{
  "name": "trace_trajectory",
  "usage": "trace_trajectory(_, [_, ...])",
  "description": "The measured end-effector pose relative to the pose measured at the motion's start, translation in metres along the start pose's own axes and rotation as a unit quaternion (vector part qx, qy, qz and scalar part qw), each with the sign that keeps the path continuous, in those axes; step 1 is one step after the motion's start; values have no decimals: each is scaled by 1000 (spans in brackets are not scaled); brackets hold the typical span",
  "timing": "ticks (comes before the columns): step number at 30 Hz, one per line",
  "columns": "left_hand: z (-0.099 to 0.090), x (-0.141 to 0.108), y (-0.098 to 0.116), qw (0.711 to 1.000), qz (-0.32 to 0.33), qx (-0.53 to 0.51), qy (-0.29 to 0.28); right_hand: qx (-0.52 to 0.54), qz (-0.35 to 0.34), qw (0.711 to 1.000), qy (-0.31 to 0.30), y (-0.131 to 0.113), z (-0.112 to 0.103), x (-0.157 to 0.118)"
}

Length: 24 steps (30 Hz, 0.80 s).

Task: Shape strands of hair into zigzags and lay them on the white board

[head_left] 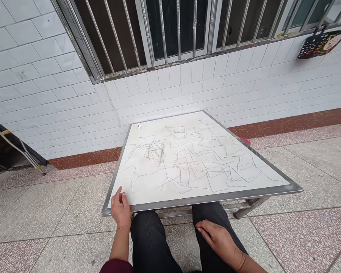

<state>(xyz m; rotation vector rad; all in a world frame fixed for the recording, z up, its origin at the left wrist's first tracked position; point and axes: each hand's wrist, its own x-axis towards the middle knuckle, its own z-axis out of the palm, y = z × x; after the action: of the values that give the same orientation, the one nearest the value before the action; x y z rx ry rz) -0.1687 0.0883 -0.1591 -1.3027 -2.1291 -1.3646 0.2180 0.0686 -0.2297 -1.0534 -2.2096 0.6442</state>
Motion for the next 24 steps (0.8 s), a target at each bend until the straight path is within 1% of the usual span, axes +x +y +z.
trace_trajectory(9, [-4,-4,-3,999,-39,14,-21,-15,-1,1000,4,4,-1,2])
trace_trajectory(11, [-6,0,-3,998,-55,15,-30,-24,-1,1000,8,5,-2,2])
trace_trajectory(13, [-5,11,-2,997,-67,18,-40,-32,-1,999,13,7,-2,2])
trace_trajectory(16, [3,38,2,995,-64,27,-65,-36,-3,999,22,10,-3,2])
trace_trajectory(18, [15,64,4,994,-42,38,-91,-33,-4,999,28,12,-3,2])
trace_trajectory(21, [40,107,5,989,-12,67,-131,-20,-15,999,34,17,-1,1])
trace_trajectory(24, [69,145,0,982,6,100,-162,-13,-23,999,36,22,-1,0])
